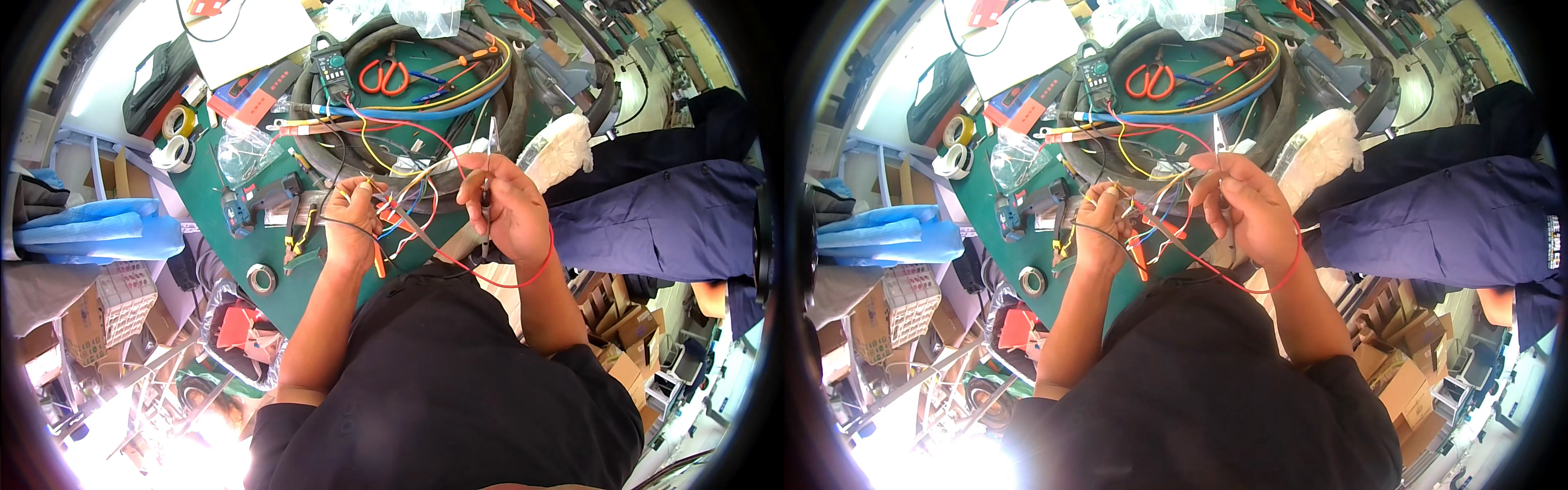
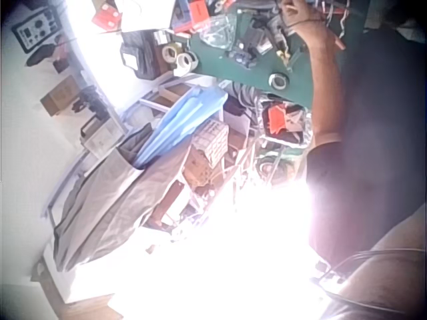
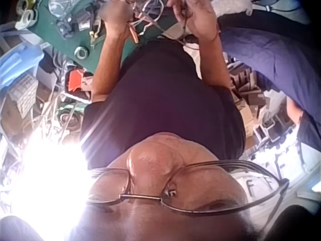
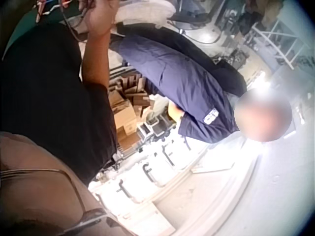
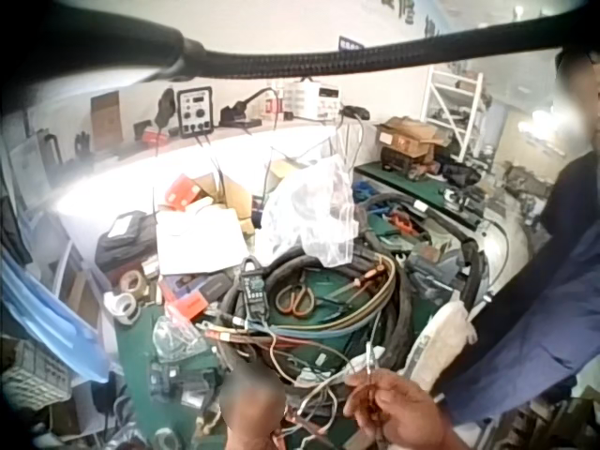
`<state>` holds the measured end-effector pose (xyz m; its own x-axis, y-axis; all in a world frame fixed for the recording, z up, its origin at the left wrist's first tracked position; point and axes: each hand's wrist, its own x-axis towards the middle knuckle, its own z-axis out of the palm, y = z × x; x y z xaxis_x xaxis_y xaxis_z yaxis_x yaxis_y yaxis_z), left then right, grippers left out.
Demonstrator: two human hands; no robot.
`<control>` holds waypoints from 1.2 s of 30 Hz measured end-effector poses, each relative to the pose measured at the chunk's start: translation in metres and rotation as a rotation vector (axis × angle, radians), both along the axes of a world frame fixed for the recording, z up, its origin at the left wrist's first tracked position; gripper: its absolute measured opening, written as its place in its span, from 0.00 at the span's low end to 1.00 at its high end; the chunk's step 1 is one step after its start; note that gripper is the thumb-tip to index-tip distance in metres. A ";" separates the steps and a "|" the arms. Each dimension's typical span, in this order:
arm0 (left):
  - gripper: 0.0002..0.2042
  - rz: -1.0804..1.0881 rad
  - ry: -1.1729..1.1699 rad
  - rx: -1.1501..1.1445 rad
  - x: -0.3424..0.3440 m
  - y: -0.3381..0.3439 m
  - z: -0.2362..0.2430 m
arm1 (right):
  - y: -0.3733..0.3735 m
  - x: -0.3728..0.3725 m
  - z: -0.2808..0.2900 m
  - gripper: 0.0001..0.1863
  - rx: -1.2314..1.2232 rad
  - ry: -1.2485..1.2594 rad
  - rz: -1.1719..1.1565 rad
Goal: The person uses a clamp meter and probes to test electrical wires on a workbench. They manipulate cables and connectors using their hands and tools while another person stands nearby observing.
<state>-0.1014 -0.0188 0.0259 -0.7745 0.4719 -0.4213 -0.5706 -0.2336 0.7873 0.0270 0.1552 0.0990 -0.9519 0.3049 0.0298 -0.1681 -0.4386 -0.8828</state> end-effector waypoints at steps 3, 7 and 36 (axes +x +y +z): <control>0.05 -0.005 -0.006 0.003 0.001 -0.001 0.002 | -0.002 0.000 -0.002 0.25 0.087 -0.012 -0.004; 0.06 -0.004 -0.002 0.023 0.002 -0.002 0.002 | -0.005 0.003 -0.002 0.30 0.274 -0.136 -0.060; 0.06 0.100 0.021 -0.023 -0.006 0.006 -0.014 | -0.032 -0.030 -0.044 0.14 0.888 -0.411 0.154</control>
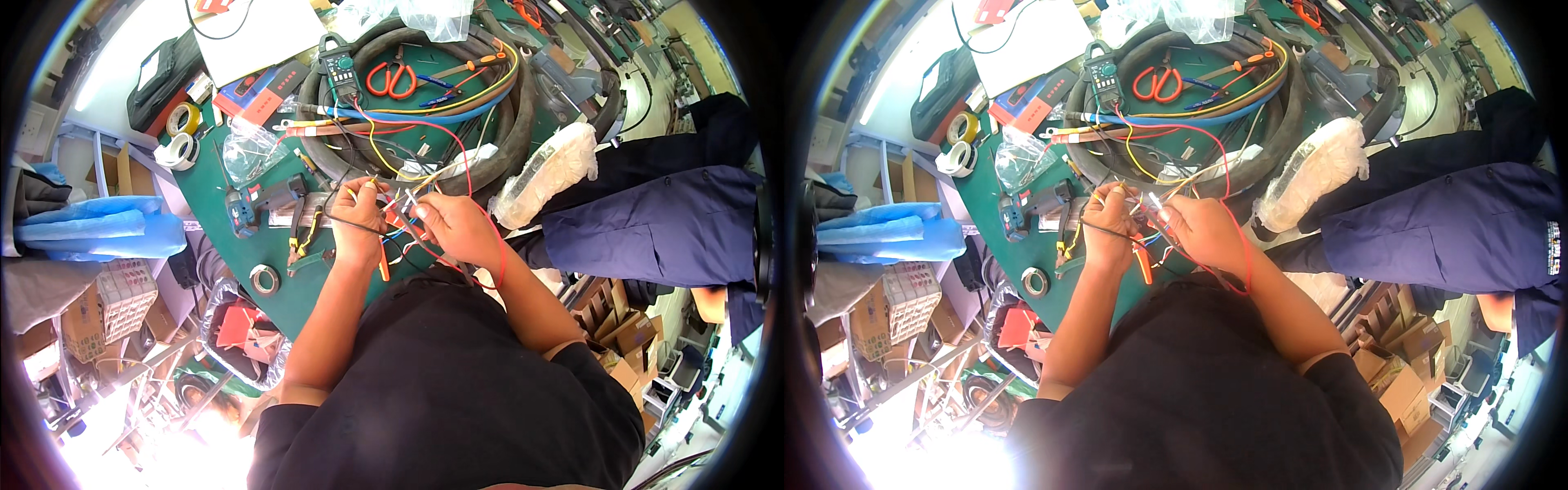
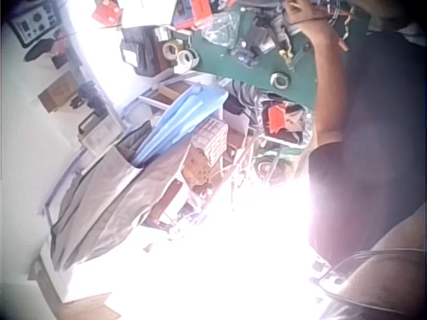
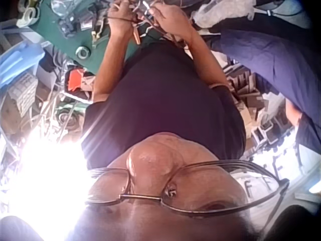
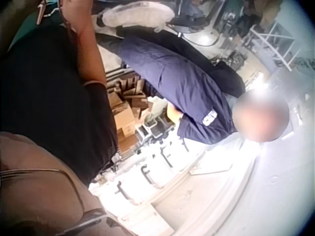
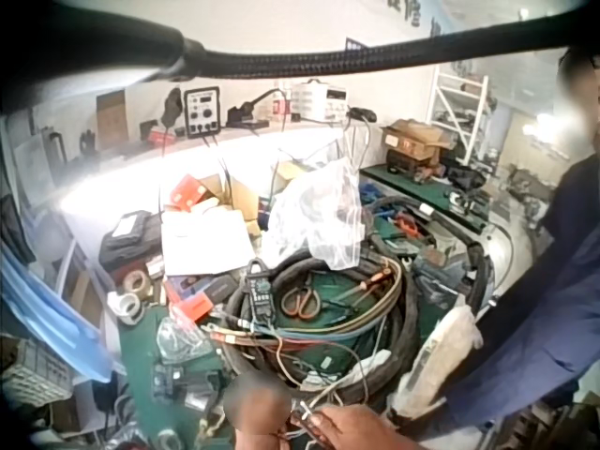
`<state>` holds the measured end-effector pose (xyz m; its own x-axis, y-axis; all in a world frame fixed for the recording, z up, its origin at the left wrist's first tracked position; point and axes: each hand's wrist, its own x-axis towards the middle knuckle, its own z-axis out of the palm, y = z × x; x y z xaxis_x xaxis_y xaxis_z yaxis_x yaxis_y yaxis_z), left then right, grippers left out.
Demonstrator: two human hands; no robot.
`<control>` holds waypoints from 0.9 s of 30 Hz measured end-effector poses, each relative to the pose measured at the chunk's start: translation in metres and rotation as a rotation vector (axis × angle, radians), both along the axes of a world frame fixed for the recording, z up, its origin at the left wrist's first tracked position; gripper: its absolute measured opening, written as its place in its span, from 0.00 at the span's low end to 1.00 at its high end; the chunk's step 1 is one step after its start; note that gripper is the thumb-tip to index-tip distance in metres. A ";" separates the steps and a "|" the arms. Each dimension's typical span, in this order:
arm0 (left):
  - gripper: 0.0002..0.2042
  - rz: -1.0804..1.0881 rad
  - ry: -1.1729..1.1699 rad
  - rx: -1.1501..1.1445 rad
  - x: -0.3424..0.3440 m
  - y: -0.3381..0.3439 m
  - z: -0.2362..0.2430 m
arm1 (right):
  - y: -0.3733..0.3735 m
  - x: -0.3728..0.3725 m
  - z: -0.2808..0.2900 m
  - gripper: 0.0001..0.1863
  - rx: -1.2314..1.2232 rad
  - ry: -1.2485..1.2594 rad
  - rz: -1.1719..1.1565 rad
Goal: The person uses a clamp meter and probes to test electrical wires on a workbench. They manipulate cables and connectors using their hands and tools while another person stands nearby observing.
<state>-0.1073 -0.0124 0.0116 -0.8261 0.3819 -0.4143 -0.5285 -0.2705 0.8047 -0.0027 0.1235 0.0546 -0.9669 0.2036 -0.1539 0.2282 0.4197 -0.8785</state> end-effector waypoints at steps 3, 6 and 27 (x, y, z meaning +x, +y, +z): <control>0.06 0.000 0.021 -0.017 -0.003 0.001 0.001 | -0.005 -0.007 0.003 0.13 -0.019 0.001 -0.006; 0.06 -0.011 0.028 -0.014 -0.004 0.002 -0.001 | -0.004 -0.009 0.000 0.13 -0.010 0.009 0.000; 0.07 -0.006 0.035 -0.058 -0.002 0.000 -0.005 | 0.000 -0.012 0.000 0.14 -0.075 -0.038 0.004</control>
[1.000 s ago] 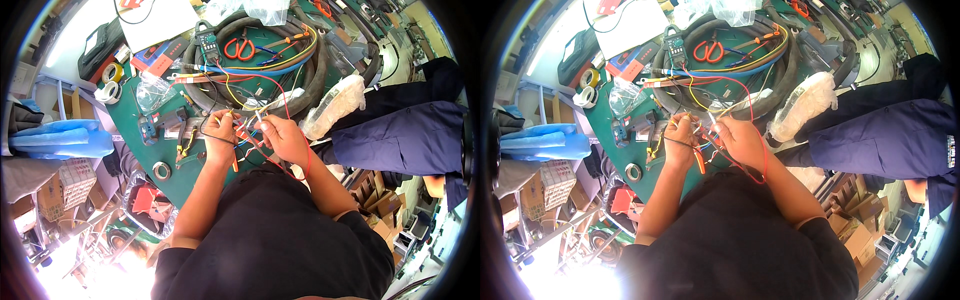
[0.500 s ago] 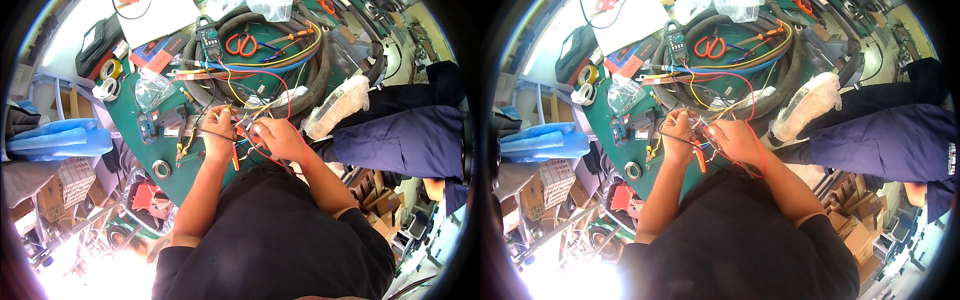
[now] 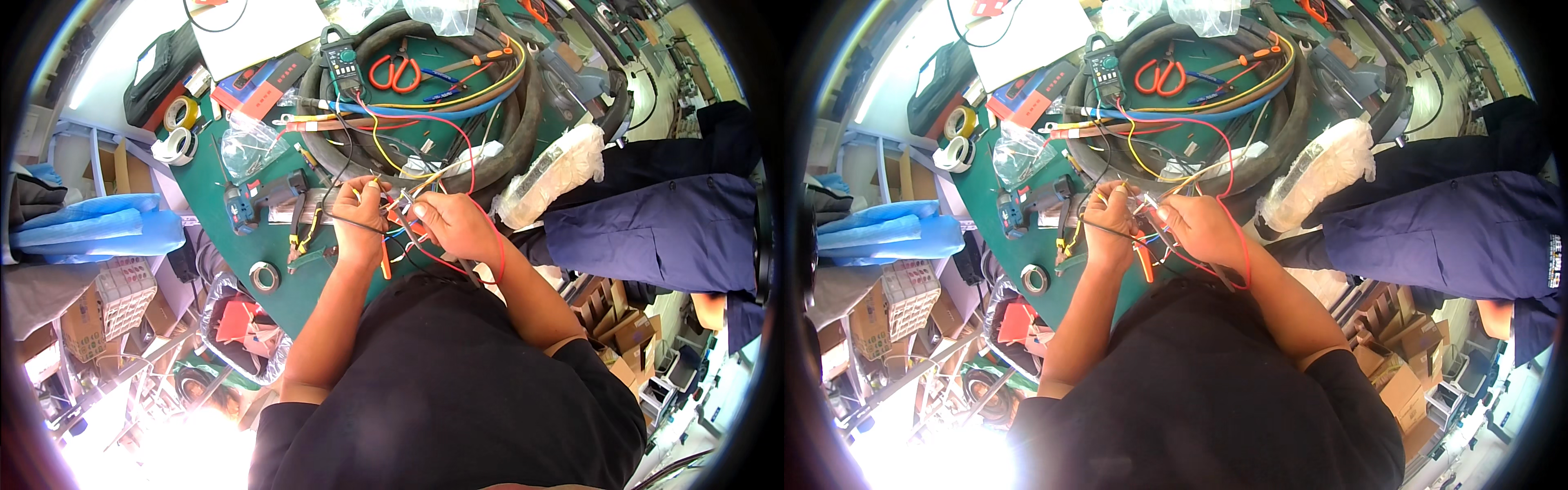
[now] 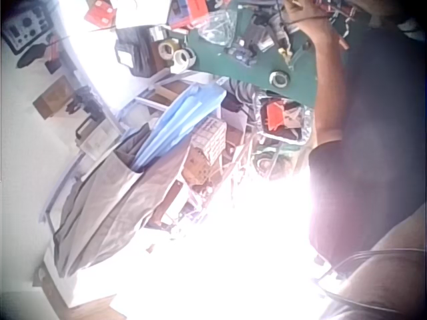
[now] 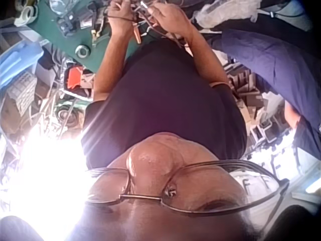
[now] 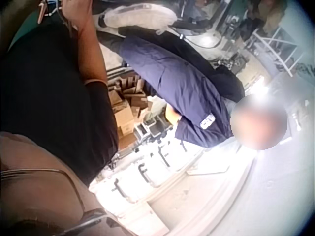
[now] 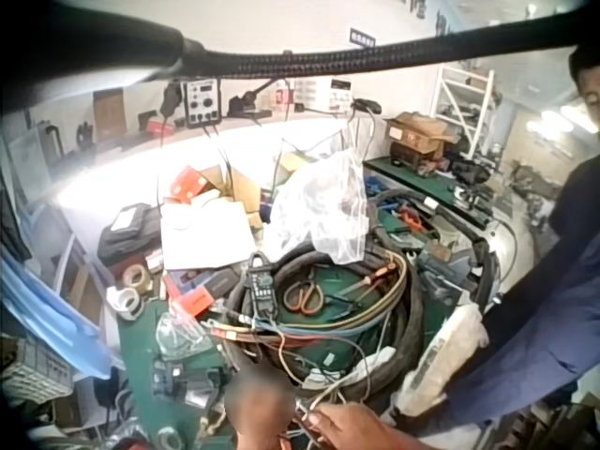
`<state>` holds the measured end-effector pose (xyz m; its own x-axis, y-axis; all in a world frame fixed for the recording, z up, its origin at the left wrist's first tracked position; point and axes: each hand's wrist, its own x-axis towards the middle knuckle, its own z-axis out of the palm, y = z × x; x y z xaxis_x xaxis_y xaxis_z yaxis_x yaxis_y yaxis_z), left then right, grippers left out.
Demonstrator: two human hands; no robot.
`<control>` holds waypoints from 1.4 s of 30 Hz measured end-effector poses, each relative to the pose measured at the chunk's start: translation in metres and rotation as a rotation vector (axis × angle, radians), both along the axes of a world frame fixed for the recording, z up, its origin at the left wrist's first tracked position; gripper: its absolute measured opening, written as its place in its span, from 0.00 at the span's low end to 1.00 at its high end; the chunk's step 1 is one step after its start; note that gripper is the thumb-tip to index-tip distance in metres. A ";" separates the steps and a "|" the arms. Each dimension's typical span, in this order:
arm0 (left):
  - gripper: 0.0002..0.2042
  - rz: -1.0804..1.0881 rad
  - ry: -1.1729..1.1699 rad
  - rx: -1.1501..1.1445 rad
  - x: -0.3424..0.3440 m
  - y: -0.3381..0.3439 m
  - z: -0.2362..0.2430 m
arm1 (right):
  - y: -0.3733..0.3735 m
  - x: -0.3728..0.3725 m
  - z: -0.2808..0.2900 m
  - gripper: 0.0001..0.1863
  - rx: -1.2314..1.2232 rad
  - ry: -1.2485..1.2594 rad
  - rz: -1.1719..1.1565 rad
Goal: The person uses a clamp meter and probes to test electrical wires on a workbench. They manipulate cables and connectors using their hands and tools while another person stands nearby observing.
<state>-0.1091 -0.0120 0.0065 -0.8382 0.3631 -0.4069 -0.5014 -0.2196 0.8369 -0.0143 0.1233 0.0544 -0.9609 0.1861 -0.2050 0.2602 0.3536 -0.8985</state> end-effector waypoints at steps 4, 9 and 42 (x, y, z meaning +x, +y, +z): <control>0.05 0.006 -0.019 -0.004 0.000 0.001 0.004 | -0.002 0.000 0.000 0.15 -0.008 -0.019 -0.027; 0.05 0.029 -0.023 0.003 0.001 0.001 0.004 | -0.005 0.003 -0.003 0.15 -0.005 0.018 -0.024; 0.07 -0.054 -0.124 0.079 0.012 -0.014 -0.016 | 0.013 -0.004 -0.088 0.17 -1.110 -0.492 0.085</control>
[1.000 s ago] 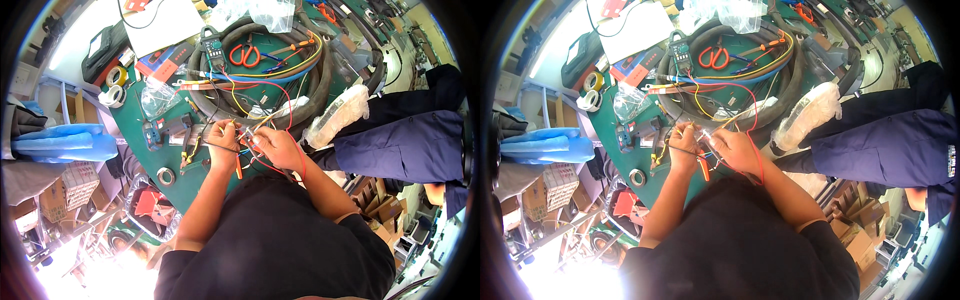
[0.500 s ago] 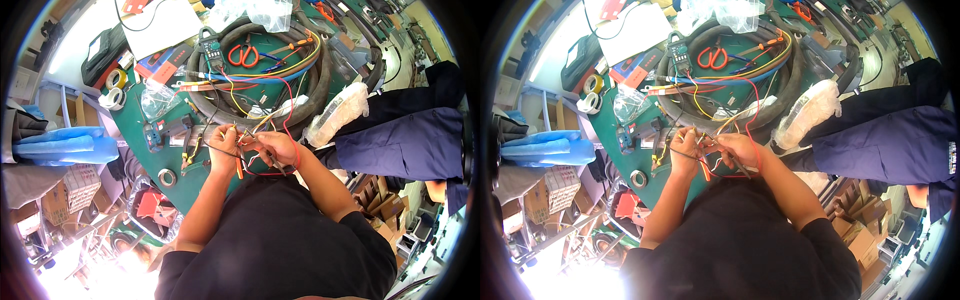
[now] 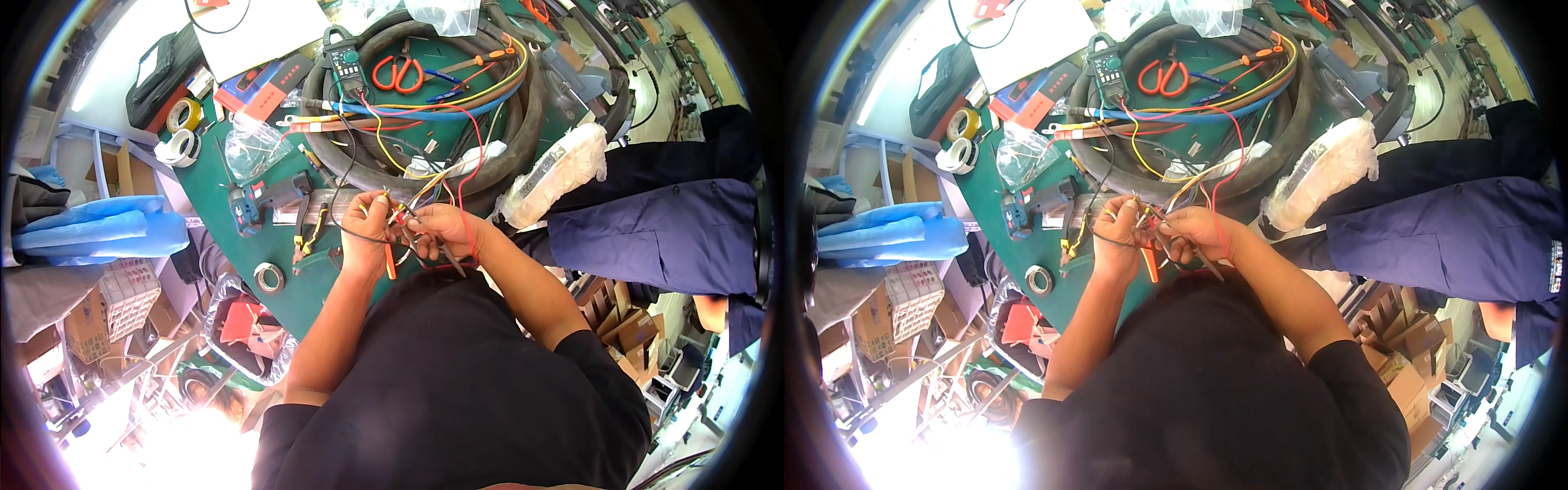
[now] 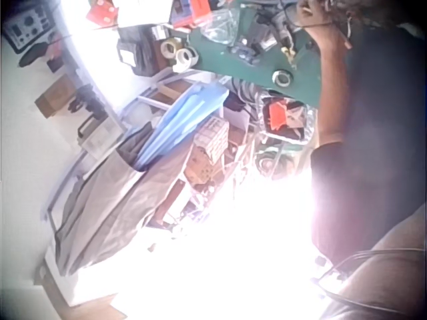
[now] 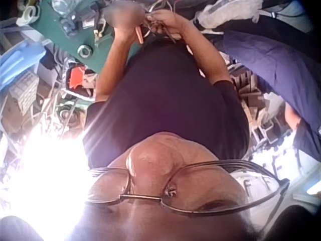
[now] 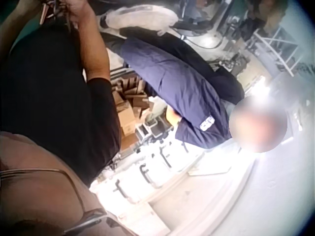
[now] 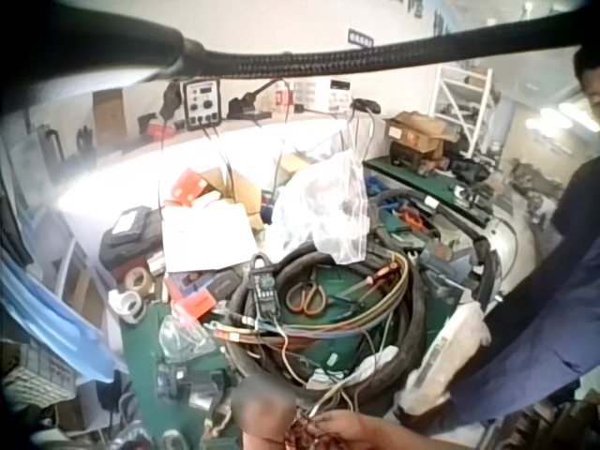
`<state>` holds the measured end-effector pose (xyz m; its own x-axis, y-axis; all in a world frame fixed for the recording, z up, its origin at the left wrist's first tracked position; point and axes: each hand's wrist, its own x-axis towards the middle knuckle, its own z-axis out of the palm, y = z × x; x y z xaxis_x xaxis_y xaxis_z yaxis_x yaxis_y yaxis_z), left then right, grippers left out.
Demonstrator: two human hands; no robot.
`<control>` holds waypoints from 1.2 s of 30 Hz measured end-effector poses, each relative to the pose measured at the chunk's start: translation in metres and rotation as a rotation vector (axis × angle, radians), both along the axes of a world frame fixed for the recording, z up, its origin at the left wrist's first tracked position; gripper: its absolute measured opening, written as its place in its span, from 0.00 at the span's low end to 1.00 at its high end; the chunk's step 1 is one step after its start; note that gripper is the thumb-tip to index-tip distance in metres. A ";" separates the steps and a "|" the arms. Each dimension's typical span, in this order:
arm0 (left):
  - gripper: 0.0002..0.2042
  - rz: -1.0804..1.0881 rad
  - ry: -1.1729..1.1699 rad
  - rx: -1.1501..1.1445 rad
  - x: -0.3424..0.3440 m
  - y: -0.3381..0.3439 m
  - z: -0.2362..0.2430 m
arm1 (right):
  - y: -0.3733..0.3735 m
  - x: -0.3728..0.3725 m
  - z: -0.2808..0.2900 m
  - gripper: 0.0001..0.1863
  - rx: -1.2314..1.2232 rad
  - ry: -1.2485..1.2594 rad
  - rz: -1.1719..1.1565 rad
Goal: The person uses a clamp meter and probes to test electrical wires on a workbench. They manipulate cables and connectors using their hands and tools while another person stands nearby observing.
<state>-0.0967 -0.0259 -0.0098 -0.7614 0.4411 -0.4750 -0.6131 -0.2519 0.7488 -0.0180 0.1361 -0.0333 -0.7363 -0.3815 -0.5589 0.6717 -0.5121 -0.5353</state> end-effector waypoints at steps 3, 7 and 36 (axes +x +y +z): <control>0.07 -0.018 0.009 -0.009 -0.001 -0.002 0.003 | -0.001 -0.001 0.005 0.18 0.145 -0.006 0.047; 0.08 -0.037 0.034 -0.044 -0.002 -0.003 0.007 | -0.004 0.000 0.023 0.20 0.283 0.033 0.042; 0.12 -0.246 0.060 -0.170 -0.009 -0.001 0.015 | 0.005 0.011 0.064 0.14 0.699 -0.034 -0.040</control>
